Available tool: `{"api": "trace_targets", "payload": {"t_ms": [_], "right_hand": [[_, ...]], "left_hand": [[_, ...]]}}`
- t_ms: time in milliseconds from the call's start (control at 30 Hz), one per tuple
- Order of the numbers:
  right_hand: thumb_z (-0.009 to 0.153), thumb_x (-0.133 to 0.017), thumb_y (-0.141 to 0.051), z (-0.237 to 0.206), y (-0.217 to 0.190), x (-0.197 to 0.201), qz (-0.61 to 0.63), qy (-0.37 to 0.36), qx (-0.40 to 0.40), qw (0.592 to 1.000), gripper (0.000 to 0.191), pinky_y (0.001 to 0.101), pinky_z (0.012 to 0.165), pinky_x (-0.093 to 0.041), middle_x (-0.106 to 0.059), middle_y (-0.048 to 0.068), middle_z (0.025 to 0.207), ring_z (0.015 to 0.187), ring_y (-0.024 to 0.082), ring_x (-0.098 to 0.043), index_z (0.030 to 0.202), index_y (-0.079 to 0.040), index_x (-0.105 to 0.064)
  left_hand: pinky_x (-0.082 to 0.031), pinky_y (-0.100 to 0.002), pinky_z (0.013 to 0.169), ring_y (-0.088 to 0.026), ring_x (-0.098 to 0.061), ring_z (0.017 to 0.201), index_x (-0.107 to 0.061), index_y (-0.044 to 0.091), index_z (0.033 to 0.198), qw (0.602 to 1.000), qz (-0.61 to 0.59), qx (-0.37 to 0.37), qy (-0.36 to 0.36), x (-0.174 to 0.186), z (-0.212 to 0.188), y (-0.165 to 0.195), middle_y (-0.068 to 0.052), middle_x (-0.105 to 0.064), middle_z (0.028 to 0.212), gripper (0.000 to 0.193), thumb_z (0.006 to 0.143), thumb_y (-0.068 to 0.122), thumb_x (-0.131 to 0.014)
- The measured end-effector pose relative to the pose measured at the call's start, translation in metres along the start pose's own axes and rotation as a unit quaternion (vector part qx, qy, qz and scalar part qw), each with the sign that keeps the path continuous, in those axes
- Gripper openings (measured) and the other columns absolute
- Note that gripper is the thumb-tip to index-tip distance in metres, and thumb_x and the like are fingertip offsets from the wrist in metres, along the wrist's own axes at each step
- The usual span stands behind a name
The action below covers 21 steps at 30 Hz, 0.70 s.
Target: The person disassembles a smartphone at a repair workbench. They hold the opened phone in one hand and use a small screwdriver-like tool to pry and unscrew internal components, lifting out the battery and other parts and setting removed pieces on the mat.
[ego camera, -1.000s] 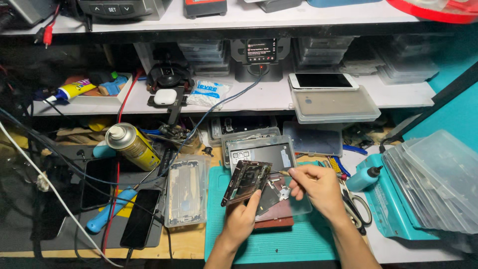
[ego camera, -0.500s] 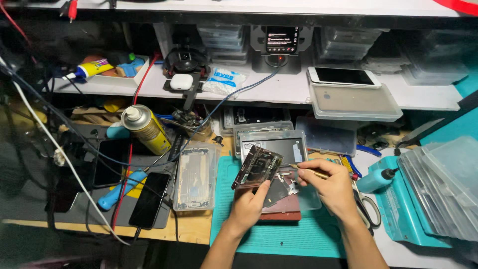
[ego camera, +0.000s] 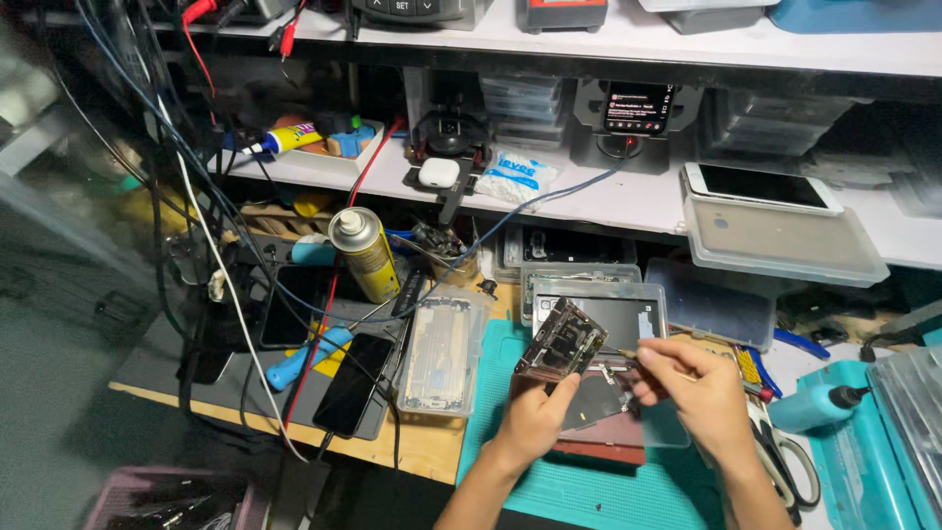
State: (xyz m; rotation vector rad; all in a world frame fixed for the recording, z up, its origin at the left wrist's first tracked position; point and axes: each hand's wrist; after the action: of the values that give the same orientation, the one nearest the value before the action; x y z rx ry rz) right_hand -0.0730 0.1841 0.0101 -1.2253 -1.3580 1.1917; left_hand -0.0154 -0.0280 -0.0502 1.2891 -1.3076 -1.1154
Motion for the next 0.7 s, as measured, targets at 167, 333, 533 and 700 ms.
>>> {"api": "trace_targets", "payload": {"t_ms": [167,333,533,700], "right_hand": [[0.094,-0.069,-0.007,-0.001,0.005,0.004,-0.023,-0.011,0.019,0.999,0.019,0.0281,0.058,-0.053,-0.073,0.014,0.077,0.063,0.016,-0.066,0.099,0.010,-0.076],[0.093,-0.068,-0.008,-0.001,0.008,0.007,0.007,-0.021,0.006,1.000,0.020,0.0266,0.059,-0.054,-0.074,0.012,0.079,0.065,0.015,-0.067,0.102,0.008,-0.075],[0.091,-0.070,-0.009,-0.001,0.011,0.008,0.036,-0.029,0.026,0.999,0.023,0.0259,0.058,-0.054,-0.073,0.011,0.080,0.066,0.013,-0.067,0.105,0.008,-0.075],[0.095,-0.067,-0.015,-0.001,0.012,0.005,0.005,-0.006,-0.026,1.000,0.025,0.0294,0.052,-0.054,-0.074,0.013,0.076,0.060,0.017,-0.068,0.103,0.008,-0.076]], "left_hand": [[-0.050,-0.026,0.080,-0.010,-0.063,0.088,-0.074,0.002,0.110,1.000,-0.029,-0.006,-0.009,-0.001,0.000,-0.002,-0.003,-0.071,0.093,0.034,0.103,0.031,-0.057],[-0.051,-0.026,0.084,-0.010,-0.065,0.093,-0.075,0.000,0.111,0.997,-0.070,-0.020,-0.007,-0.002,0.003,0.000,-0.003,-0.075,0.101,0.033,0.101,0.027,-0.058],[-0.052,-0.026,0.084,-0.010,-0.065,0.093,-0.074,0.000,0.111,0.994,-0.098,-0.045,-0.019,-0.001,0.002,0.008,-0.003,-0.075,0.102,0.030,0.100,0.024,-0.059],[-0.052,-0.029,0.075,-0.012,-0.065,0.082,-0.076,-0.002,0.101,0.999,-0.044,-0.025,-0.002,0.002,-0.003,0.013,-0.006,-0.075,0.089,0.032,0.100,0.025,-0.060]]}}
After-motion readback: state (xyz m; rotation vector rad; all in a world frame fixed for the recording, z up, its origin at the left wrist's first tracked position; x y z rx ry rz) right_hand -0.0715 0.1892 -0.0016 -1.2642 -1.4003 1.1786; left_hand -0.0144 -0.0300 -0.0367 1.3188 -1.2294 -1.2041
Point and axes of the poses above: each hand's wrist, its own z-axis towards the middle knuckle, its own x-axis out of the back of the hand, y = z × x
